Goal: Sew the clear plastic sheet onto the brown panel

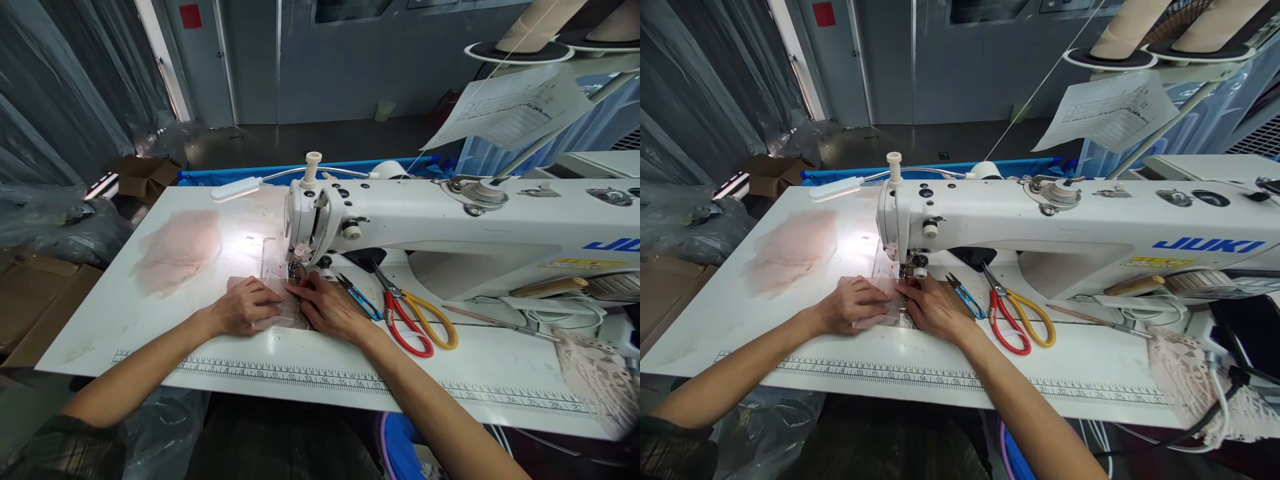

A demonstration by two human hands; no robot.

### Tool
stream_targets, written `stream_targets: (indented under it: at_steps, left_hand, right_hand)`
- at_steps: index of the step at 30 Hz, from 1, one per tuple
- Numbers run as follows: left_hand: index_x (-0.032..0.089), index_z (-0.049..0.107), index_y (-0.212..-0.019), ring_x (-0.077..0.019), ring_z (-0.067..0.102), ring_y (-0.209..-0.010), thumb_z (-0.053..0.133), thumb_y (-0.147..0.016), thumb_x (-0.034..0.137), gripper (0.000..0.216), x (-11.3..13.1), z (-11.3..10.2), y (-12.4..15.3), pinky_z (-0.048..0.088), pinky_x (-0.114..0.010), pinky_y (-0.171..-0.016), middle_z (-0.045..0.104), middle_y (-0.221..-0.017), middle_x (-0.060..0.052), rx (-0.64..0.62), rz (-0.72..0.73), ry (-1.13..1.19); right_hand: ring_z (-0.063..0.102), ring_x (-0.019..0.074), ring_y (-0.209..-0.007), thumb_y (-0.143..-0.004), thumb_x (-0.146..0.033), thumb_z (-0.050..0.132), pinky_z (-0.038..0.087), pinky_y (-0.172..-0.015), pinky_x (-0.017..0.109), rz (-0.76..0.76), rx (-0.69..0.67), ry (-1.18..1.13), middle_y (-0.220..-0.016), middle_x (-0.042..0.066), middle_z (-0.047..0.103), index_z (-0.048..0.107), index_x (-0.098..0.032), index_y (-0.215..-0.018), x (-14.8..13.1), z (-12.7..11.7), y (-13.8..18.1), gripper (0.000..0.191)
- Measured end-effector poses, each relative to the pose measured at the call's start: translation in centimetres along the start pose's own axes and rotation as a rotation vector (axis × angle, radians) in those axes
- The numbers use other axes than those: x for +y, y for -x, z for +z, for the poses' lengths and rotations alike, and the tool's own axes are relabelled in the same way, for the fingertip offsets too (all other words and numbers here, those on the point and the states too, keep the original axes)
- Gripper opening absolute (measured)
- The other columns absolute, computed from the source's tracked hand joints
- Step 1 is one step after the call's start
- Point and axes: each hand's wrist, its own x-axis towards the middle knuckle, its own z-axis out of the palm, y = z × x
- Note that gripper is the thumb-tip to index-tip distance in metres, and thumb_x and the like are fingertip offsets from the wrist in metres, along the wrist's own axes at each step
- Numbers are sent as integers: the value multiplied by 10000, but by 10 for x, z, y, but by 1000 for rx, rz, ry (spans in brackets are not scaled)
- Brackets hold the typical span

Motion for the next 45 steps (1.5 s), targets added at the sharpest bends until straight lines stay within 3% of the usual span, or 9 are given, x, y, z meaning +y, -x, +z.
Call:
stream_targets:
  at_steps: [6,10,14,17,21,24,27,32,45]
  left_hand:
    - [193,713,-926,-205,652,-850,599,-861,471,307,1,-15,-5,474,-392,-796,722,-1033,-71,-44,-122,237]
    - [175,673,-1076,-190,647,-1004,323,-997,478,470,-8,-30,-18,494,-348,-870,682,-1139,-93,-121,-267,412]
    - [136,580,-1227,-277,601,-1092,414,-972,464,447,-27,-23,-25,476,-427,-902,617,-1237,-145,-324,-357,56]
    - [128,476,-1336,-399,497,-1207,530,-860,626,692,-38,-17,-23,399,-570,-949,486,-1381,-213,-428,-329,-199]
    - [115,499,-1267,-375,497,-1207,498,-909,552,564,-34,-23,-18,403,-577,-944,457,-1389,-245,-271,-318,-249]
    - [119,570,-1116,-268,597,-1051,552,-892,404,362,-17,-31,-17,496,-431,-870,614,-1177,-176,-155,-93,22]
    - [136,611,-1001,-213,631,-905,604,-838,318,244,1,-29,-16,528,-354,-798,670,-1007,-114,-210,90,199]
    - [153,615,-790,-149,590,-665,492,-877,100,160,8,-9,-12,494,-290,-612,686,-812,-62,-88,166,-45]
    - [144,579,-755,-141,613,-654,541,-858,104,116,6,-2,-8,485,-291,-607,719,-844,-58,75,172,-186]
  right_hand:
    - [540,226,-957,-892,-180,468,519,-839,396,-24,26,19,-1042,122,552,645,-207,-1236,-5,-2,-1,388]
    - [547,221,-922,-885,-158,465,524,-813,390,-8,36,49,-1019,114,565,641,-214,-1231,-8,-1,-1,392]
    - [554,235,-920,-884,-155,466,523,-811,408,-25,35,123,-1025,137,582,620,-193,-1245,-7,3,-1,395]
    - [557,240,-914,-888,-157,444,527,-797,415,-28,34,152,-1017,145,587,599,-183,-1267,-6,4,-1,410]
    - [559,240,-902,-900,-181,429,530,-784,419,-13,16,114,-1051,150,586,586,-195,-1290,-4,3,-2,420]
    - [567,226,-888,-913,-196,431,527,-788,405,12,0,67,-1067,137,582,591,-217,-1290,-2,2,-2,410]
    - [579,210,-873,-926,-200,432,523,-782,380,39,-11,36,-1067,130,576,603,-227,-1281,0,2,-2,395]
    - [585,212,-873,-921,-196,452,526,-791,373,64,-14,44,-1038,132,573,613,-214,-1277,-1,3,-1,391]
    - [586,207,-905,-933,-244,462,517,-822,381,37,-2,-18,-1066,103,565,613,-279,-1279,5,0,3,379]
